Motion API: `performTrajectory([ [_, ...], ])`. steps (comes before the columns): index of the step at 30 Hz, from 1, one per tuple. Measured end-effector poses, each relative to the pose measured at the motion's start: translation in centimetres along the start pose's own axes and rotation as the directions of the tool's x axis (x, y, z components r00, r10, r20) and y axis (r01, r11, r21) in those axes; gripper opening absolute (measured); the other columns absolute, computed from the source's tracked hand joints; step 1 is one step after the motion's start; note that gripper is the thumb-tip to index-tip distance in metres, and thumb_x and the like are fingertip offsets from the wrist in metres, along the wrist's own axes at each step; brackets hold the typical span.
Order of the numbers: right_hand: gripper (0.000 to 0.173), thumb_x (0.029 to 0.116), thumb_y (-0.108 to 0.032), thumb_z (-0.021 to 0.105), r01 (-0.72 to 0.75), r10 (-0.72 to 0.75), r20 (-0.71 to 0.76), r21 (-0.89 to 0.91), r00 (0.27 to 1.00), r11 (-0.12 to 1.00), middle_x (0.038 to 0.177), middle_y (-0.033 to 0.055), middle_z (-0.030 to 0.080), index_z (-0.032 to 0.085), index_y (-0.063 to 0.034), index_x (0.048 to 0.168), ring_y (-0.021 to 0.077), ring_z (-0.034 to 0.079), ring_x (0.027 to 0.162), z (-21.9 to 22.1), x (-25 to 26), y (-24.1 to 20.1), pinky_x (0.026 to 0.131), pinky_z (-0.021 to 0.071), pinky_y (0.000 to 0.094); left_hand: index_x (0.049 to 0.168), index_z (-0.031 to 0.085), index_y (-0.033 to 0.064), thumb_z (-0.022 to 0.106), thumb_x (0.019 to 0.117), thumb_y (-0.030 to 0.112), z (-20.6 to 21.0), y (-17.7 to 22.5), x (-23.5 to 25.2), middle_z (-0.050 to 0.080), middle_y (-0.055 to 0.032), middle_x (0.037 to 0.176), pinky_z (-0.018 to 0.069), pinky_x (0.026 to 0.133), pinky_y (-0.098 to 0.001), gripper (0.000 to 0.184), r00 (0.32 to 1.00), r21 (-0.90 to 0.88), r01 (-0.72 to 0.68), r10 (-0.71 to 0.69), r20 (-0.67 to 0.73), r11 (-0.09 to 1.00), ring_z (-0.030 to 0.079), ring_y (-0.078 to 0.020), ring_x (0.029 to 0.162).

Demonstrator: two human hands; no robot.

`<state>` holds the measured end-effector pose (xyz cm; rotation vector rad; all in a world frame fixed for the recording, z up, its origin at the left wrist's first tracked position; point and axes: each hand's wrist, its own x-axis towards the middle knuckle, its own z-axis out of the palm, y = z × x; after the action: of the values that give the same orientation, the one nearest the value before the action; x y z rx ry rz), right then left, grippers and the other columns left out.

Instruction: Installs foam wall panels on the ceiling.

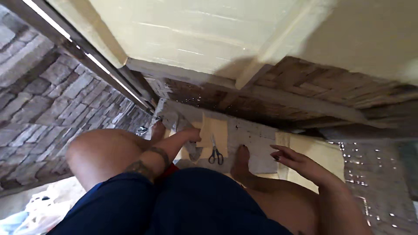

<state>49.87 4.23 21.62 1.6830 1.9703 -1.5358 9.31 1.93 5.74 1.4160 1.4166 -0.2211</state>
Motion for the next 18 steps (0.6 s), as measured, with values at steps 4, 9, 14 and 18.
performTrajectory([
  [4,0.055,0.104,-0.031,0.058,-0.108,0.107,-0.019,-0.055,0.994,0.993,0.133,0.022,0.062,0.044,-0.0086,0.153,0.0328,0.064,0.119,1.2,0.9,0.1,0.104,0.0488,0.05,0.134,0.055,-0.0074,0.062,0.0999,0.021,-1.5,3.4,-1.9,0.063,-0.0303,0.118,0.0499,0.089,-0.062,0.045,0.998,0.145,-0.021,0.013,0.058,0.989,0.064,-0.0434,0.104],
  [9,0.056,0.1045,-0.032,0.058,-0.13,0.133,0.012,-0.139,0.991,0.982,0.134,0.022,0.062,0.044,-0.008,0.153,0.0344,0.063,0.12,2.9,1.1,-1.3,0.105,0.0471,0.0527,0.125,0.063,-0.0032,0.063,0.0985,0.021,-5.7,3.5,-5.0,0.067,-0.0243,0.106,0.0524,0.08,-0.0572,0.036,0.996,0.23,0.063,-0.077,0.051,0.971,0.066,-0.0369,0.09],
  [14,0.056,0.105,-0.031,0.058,-0.112,0.119,0.035,-0.154,0.992,0.982,0.137,0.0212,0.061,0.042,-0.0093,0.154,0.034,0.062,0.121,4.1,1.2,-2.4,0.105,0.0468,0.0529,0.129,0.065,0.003,0.06,0.1028,0.027,-10.9,0.9,-8.7,0.067,-0.0255,0.117,0.0488,0.091,-0.0647,0.036,0.997,0.175,0.011,0.002,-0.076,0.985,0.065,-0.0417,0.105],
  [18,0.057,0.1049,-0.032,0.058,-0.137,0.15,0.047,-0.214,0.988,0.967,0.136,0.023,0.061,0.042,-0.009,0.154,0.0369,0.061,0.123,4.3,1.8,-2.7,0.107,0.0447,0.0553,0.117,0.071,0.005,0.06,0.104,0.028,-14.0,0.1,-12.7,0.069,-0.0225,0.113,0.0472,0.094,-0.0651,0.028,0.97,0.147,-0.063,0.095,-0.222,0.987,0.066,-0.0397,0.107],
])
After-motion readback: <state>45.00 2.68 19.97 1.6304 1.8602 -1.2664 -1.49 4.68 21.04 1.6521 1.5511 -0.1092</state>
